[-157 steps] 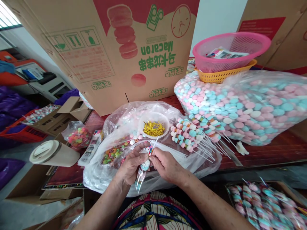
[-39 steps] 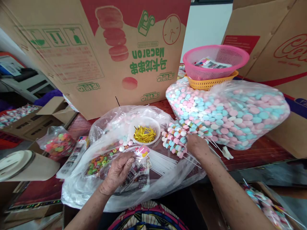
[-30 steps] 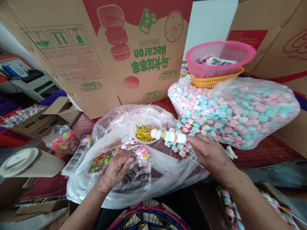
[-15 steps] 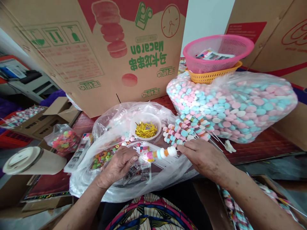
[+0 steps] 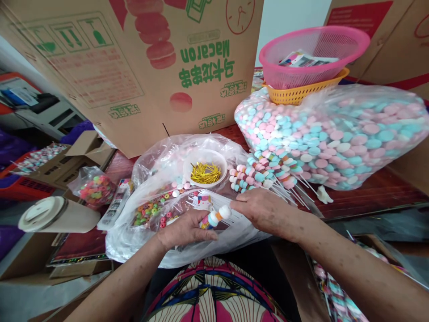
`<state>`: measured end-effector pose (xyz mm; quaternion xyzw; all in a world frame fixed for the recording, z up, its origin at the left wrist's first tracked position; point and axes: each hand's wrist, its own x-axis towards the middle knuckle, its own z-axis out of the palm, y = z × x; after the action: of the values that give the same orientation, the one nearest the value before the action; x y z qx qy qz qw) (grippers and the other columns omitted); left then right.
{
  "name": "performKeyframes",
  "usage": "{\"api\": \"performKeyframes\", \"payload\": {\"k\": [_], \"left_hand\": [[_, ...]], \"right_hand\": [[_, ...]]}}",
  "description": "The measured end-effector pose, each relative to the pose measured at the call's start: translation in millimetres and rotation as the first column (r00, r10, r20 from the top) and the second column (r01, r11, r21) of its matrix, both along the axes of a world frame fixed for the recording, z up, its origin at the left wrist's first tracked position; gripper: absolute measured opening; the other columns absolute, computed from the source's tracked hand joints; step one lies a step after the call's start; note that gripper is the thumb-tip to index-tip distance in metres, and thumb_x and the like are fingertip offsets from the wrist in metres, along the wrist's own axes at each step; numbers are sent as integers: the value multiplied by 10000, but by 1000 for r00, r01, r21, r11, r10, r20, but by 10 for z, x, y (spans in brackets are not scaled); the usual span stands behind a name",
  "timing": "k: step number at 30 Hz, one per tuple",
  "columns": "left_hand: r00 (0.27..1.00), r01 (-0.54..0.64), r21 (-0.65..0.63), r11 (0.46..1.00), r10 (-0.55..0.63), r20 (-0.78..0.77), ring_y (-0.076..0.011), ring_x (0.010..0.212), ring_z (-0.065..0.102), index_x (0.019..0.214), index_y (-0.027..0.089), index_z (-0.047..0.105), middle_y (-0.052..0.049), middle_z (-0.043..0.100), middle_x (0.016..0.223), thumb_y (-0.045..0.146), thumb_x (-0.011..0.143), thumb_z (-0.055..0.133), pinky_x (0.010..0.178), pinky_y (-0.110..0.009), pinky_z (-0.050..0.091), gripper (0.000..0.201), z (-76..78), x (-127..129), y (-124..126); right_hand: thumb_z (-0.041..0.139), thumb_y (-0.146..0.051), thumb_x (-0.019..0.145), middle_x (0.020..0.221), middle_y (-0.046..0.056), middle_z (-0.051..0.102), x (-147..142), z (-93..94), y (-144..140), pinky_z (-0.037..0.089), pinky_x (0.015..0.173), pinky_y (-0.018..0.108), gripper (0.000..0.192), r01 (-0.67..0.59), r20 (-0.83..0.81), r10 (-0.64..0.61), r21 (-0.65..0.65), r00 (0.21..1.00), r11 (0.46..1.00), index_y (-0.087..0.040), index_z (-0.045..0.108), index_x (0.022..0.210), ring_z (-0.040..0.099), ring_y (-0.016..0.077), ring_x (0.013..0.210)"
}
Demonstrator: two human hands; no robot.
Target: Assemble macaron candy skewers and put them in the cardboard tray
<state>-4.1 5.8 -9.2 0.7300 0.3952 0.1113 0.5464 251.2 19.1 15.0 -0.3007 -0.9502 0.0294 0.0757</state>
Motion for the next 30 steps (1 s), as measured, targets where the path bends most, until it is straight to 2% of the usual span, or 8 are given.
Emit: {"api": "performKeyframes", "payload": {"k": [5,8,11,14,18,21,25,30], "left_hand": [[996,23,-518,855,25,85,-61,414,417,798,149,648,73,525,524,375,500,863,408,-190,325,431,95,-20,-14],[993,31,-592,805,41,107,-69,377,446,828,143,652,57,550,502,402,484,865,359,-182,312,480,121,-2,-2],[994,-6,-573,820,67,85,-88,400,496,857,146,644,42,573,526,392,542,833,363,-181,313,442,101,34,7],[1000,13,-476,879,-6,16,-96,418,484,851,160,633,54,553,529,360,603,797,401,-201,333,359,75,77,20],[987,89,-76,993,-98,-125,-200,745,616,927,187,652,0,677,807,346,565,841,668,-283,464,438,66,144,57],[982,103,92,990,-87,-167,-252,927,622,1103,201,609,-46,686,1029,409,604,824,784,-321,469,581,53,221,64],[913,93,254,963,19,-407,-339,982,636,1353,172,449,-130,688,1063,414,654,793,795,-383,468,816,5,303,28],[872,188,295,937,-21,-490,-359,1083,600,1445,196,320,-153,642,1193,532,605,791,870,-399,449,1019,101,52,92]], "right_hand": [[414,-60,875,843,58,673,83,0,32,437,774,341,309,-32,-26,39,230,999,973,-188,635,1049,585,186,774],[371,-66,900,893,63,689,108,9,-17,432,891,375,367,-36,-59,53,262,997,964,-216,628,1114,599,183,813],[401,-66,892,899,72,681,111,-42,-84,442,858,372,348,-39,-64,57,261,996,964,-201,625,1121,596,187,811],[417,-41,865,860,73,666,100,-100,-116,435,741,336,327,-62,-50,78,261,996,963,-164,622,1088,577,187,772],[412,-25,826,759,47,634,40,-113,-103,367,610,284,305,-89,-42,97,163,994,983,-169,632,978,551,159,677],[447,-19,781,685,20,601,-31,-162,-123,269,519,280,286,-47,-11,47,71,999,996,-177,632,929,517,138,578],[497,-47,767,666,-2,611,-100,-303,-196,172,471,291,252,29,45,-27,-41,999,999,-196,639,913,503,126,516],[459,-96,854,785,22,665,-60,-352,-215,296,517,243,250,152,-44,-160,-148,986,977,-194,653,975,586,130,639]]}}
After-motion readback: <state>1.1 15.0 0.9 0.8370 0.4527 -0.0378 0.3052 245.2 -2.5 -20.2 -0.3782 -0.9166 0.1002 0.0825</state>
